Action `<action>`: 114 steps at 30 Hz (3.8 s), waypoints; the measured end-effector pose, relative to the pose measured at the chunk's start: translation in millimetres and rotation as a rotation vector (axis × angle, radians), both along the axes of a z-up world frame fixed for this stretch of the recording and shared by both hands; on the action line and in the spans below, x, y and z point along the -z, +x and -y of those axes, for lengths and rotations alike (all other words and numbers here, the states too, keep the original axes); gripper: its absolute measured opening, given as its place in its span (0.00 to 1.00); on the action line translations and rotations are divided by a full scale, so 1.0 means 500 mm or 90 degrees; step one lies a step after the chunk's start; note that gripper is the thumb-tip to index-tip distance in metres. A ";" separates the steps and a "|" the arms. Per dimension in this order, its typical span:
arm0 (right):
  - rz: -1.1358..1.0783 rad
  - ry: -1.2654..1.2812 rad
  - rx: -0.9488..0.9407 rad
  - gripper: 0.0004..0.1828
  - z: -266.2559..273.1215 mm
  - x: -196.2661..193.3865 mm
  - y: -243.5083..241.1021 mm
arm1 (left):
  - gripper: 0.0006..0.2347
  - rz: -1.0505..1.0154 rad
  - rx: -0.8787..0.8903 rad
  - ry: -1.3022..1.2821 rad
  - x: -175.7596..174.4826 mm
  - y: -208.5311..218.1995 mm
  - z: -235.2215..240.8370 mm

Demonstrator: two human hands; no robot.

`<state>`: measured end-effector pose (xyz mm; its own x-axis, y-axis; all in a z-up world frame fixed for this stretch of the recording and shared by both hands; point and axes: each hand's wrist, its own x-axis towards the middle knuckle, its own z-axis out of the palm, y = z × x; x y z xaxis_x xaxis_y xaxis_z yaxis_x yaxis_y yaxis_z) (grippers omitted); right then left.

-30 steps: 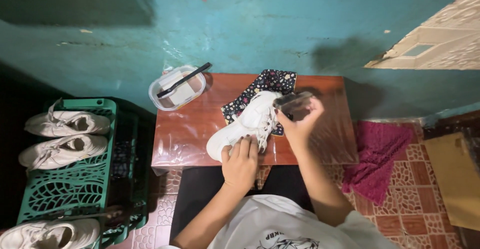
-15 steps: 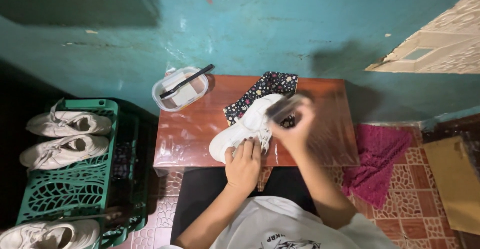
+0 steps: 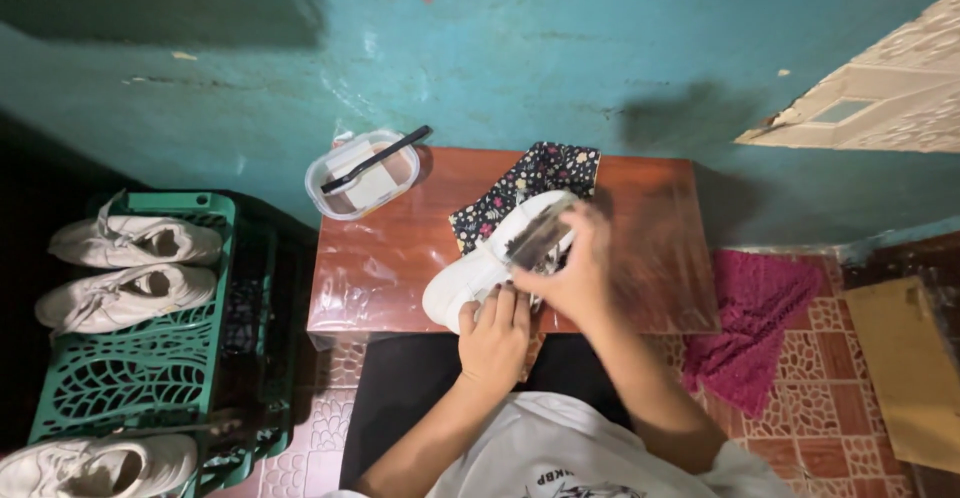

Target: The person scrubs a white sneaker with a brush, repeatedly dipping the brush into a container of cleaning solution. The person rotates the shoe to clean different areas, including the upper, sides, and sole, while holding it on a patterned cloth on a wooden table.

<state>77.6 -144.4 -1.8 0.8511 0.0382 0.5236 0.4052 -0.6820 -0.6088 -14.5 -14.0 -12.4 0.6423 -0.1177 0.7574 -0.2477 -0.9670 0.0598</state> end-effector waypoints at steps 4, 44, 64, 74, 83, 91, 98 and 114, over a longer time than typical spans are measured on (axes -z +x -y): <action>-0.024 0.088 0.106 0.57 0.049 -0.019 0.041 | 0.07 -0.009 0.006 -0.006 -0.003 -0.006 0.002; -0.550 0.138 -0.180 0.47 -0.340 -0.215 0.203 | 0.06 -0.046 0.044 -0.097 0.040 0.052 -0.014; -0.533 -0.282 -0.098 0.51 -0.517 -0.206 0.168 | 0.04 -0.098 0.117 -0.197 0.045 0.051 -0.016; -0.517 -0.351 -0.070 0.51 -0.519 -0.164 0.181 | 0.05 -0.055 0.110 -0.237 0.068 0.063 -0.011; -0.509 -0.211 -0.082 0.53 -0.500 -0.217 0.182 | 0.00 -0.069 0.115 -0.187 0.096 0.063 -0.009; -0.559 -0.013 -0.056 0.51 -0.446 -0.179 0.213 | 0.03 -0.036 0.100 -0.170 0.075 0.064 -0.016; -0.598 0.158 0.002 0.52 -0.400 -0.138 0.276 | 0.05 -0.007 0.089 -0.164 0.047 0.062 -0.026; -0.587 0.235 -0.026 0.51 -0.392 -0.132 0.270 | 0.07 -0.025 0.100 -0.161 0.035 0.060 -0.038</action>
<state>212.8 51.8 64.2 0.9328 0.0439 -0.3577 -0.3151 -0.3822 -0.8687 15.6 4.9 -30.0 0.6604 -0.0285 0.7503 -0.3857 -0.8703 0.3064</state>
